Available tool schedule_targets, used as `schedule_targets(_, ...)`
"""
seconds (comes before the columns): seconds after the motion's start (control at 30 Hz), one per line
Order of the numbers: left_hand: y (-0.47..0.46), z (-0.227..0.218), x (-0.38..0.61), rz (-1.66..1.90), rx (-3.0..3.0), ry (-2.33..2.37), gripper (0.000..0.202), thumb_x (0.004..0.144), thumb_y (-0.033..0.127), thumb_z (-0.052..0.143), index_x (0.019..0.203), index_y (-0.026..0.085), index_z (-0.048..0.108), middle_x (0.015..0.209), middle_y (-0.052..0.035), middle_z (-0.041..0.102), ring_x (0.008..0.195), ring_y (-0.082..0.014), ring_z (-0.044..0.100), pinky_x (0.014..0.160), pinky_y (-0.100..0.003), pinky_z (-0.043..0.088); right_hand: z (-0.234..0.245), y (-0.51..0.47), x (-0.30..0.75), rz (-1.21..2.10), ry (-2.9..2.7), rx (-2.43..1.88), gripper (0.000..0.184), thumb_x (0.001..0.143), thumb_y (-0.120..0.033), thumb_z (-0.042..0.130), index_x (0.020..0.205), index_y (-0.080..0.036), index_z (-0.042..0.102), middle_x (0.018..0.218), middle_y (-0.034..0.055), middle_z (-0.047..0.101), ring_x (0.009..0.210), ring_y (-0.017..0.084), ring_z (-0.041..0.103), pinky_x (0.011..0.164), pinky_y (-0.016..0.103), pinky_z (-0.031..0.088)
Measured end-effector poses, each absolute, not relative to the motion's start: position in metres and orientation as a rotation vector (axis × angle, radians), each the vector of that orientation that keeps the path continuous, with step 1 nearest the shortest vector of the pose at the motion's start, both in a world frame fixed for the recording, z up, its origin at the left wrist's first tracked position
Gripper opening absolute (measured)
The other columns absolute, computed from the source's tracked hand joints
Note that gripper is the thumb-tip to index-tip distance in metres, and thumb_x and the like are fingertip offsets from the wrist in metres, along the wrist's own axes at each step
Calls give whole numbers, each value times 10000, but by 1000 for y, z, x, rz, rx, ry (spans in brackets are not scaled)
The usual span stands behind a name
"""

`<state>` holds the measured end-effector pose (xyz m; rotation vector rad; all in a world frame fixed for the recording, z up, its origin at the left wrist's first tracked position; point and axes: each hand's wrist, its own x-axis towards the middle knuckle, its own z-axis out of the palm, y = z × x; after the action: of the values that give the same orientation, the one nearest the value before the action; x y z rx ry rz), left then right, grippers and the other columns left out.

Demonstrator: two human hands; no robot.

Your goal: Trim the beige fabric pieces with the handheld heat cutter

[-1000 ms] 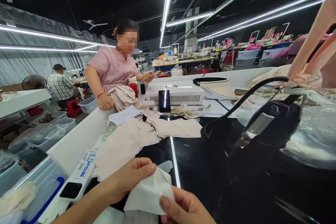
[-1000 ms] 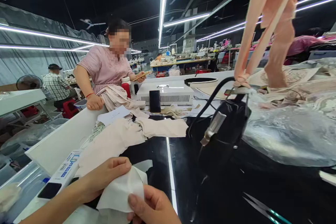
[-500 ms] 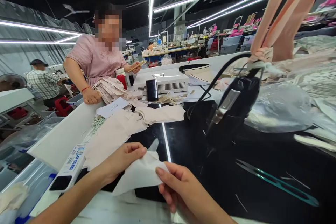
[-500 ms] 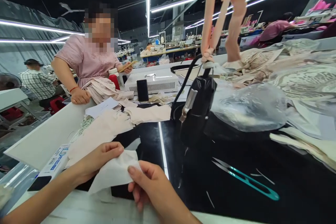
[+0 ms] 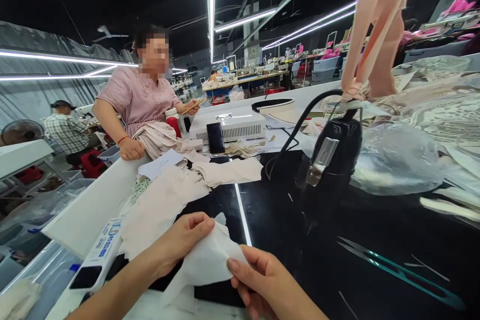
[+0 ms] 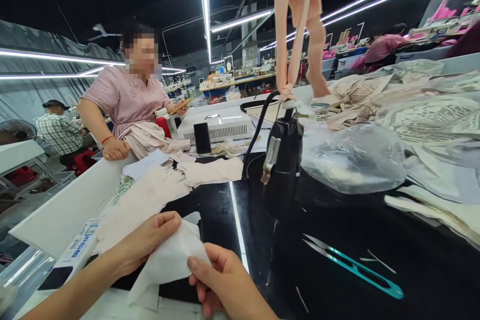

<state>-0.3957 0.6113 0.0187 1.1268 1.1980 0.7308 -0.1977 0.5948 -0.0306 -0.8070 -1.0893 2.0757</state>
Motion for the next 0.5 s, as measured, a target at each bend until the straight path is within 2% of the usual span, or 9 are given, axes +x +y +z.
schedule_targets(0.17,611,19,-389,726,1120,1198,505,657,558,851,804,164,572,728,12,603,604,-89,454,542,-197,320,-34,594,-196,2049,-1139,-798,495,700,-603,802,803,-159,609,671,-39,574,448,29,426,402,168,345)
schedule_targets(0.3,611,14,-385,773,1087,1204,529,646,595,838,798,171,559,687,32,572,578,-84,429,536,-200,311,-37,592,-196,2073,-1151,-806,528,688,-637,794,844,-162,625,679,-36,575,486,43,446,460,185,360)
schedule_targets(0.5,613,7,-381,823,1106,1187,573,660,664,799,742,173,517,646,48,519,564,-77,377,544,-204,275,-37,588,-197,2068,-1203,-788,564,676,-669,789,819,-161,589,644,-37,548,492,43,414,472,188,286)
